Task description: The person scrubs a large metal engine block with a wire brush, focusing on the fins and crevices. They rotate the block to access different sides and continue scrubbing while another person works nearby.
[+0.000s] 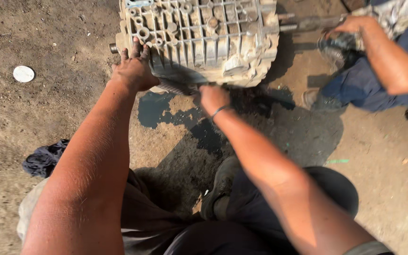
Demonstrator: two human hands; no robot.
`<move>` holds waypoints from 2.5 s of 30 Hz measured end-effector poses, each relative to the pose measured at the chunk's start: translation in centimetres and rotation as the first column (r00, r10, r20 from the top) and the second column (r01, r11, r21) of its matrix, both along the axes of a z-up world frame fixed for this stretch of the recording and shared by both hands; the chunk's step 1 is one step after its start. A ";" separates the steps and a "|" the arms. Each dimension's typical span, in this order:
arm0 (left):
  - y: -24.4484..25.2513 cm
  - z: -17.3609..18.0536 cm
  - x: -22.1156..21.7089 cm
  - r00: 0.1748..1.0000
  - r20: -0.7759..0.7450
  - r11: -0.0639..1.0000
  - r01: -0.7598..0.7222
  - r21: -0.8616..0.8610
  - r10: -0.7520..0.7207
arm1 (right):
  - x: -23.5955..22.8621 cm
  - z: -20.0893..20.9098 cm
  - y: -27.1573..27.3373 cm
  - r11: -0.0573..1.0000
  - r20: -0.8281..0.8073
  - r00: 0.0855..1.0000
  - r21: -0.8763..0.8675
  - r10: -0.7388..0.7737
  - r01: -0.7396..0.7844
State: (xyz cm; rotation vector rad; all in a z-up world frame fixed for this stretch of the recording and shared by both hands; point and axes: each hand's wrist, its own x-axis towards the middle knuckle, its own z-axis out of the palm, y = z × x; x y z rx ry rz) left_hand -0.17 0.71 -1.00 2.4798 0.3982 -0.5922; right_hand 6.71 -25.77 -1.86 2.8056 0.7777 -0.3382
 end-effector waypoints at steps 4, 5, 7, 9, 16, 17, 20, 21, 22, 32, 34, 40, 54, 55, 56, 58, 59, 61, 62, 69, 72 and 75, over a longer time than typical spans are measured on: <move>0.5 -0.1 0.2 1.000 0.016 0.999 0.003 -0.032 -0.002 | 5.5 6.5 -7.4 0.981 -0.062 0.989 -0.151 -0.134 0.124; 0.5 -0.2 0.3 1.000 0.012 0.998 -0.001 -0.056 0.002 | 7.2 8.8 -10.0 0.966 0.014 0.994 -0.232 -0.111 0.111; 0.4 -0.5 0.3 1.000 0.001 0.998 0.008 -0.070 -0.008 | 8.6 12.6 -14.3 0.985 0.076 0.996 -0.171 0.045 -0.032; 0.5 -0.2 0.6 1.000 -0.021 0.998 0.012 -0.066 -0.014 | 8.4 13.0 -14.2 0.982 0.106 0.994 -0.187 0.028 -0.008; 0.3 1.1 -0.1 1.000 -0.006 0.998 -0.001 -0.066 0.001 | -3.1 -1.5 5.0 0.928 -0.165 0.983 0.350 -0.076 0.130; 0.2 1.1 -0.1 1.000 -0.008 0.998 -0.019 -0.066 0.018 | -2.5 -1.8 5.9 0.966 -0.122 0.990 0.237 -0.073 0.100; 0.4 0.8 -0.6 0.999 0.037 1.000 -0.001 0.020 0.001 | 0.1 -1.1 5.5 0.991 -0.112 0.985 0.022 -0.128 0.131; 0.8 0.8 -0.2 0.999 0.034 1.000 0.015 0.014 -0.015 | 2.0 0.6 3.2 0.984 -0.167 0.973 0.048 -0.162 0.172; 0.9 0.7 -0.1 0.999 0.027 1.000 0.022 -0.006 -0.022 | 3.4 2.8 0.1 0.928 -0.114 0.963 -0.314 -0.246 0.200; 1.6 -2.5 2.5 0.990 0.042 0.988 0.138 -0.069 -0.136 | 3.9 7.4 -6.3 0.932 0.050 0.955 -0.207 -0.294 0.298; 1.4 -2.0 1.4 0.997 -0.031 0.994 0.070 -0.086 -0.073 | 1.1 3.4 -2.1 0.992 0.008 0.995 -0.069 -0.102 0.103; 0.6 0.0 -0.2 1.000 0.027 0.998 0.007 -0.064 -0.006 | 1.4 5.2 -0.2 0.981 -0.032 0.990 -0.141 -0.135 0.130; 0.5 -0.7 0.6 1.000 -0.011 0.998 0.016 -0.054 -0.017 | 6.7 7.9 -14.0 0.976 -0.012 0.978 -0.056 -0.210 0.209; 0.5 -0.8 0.5 1.000 -0.004 0.998 0.013 -0.064 -0.013 | 7.3 7.0 -14.4 0.990 -0.011 0.991 -0.044 -0.134 0.133; 0.6 -0.8 0.4 1.000 0.001 0.997 0.006 -0.071 -0.005 | 8.3 6.5 -15.1 0.998 -0.011 0.999 -0.028 -0.053 0.053; 0.5 -0.7 0.1 1.000 -0.005 1.000 0.012 -0.022 -0.012 | 11.4 7.7 -18.5 0.970 -0.138 0.966 -0.133 -0.220 0.202; 0.5 -0.6 -0.1 1.000 -0.012 1.000 0.016 0.004 -0.016 | 13.3 8.5 -20.2 0.956 -0.172 0.950 -0.185 -0.259 0.228; 0.6 -0.5 0.0 0.999 -0.024 0.999 0.032 0.008 -0.032 | 16.2 10.2 -24.2 0.951 -0.203 0.935 -0.165 -0.292 0.261; 0.5 -0.5 0.0 0.999 -0.030 0.999 0.036 0.007 -0.036 | 17.1 10.4 -25.5 0.959 -0.198 0.939 -0.096 -0.280 0.265; 0.2 -2.1 -0.1 0.998 0.010 0.997 0.063 0.043 -0.063 | 13.1 3.4 -20.9 0.989 -0.199 0.969 -0.028 -0.149 0.146; 1.1 -2.9 0.2 0.999 0.023 0.997 0.047 0.067 -0.048 | 15.3 5.6 -21.2 0.974 -0.228 0.947 -0.061 -0.225 0.217; 1.1 -4.0 0.6 0.999 0.033 0.996 0.041 0.079 -0.044 | 17.6 8.2 -25.3 0.975 -0.219 0.967 -0.205 -0.129 0.084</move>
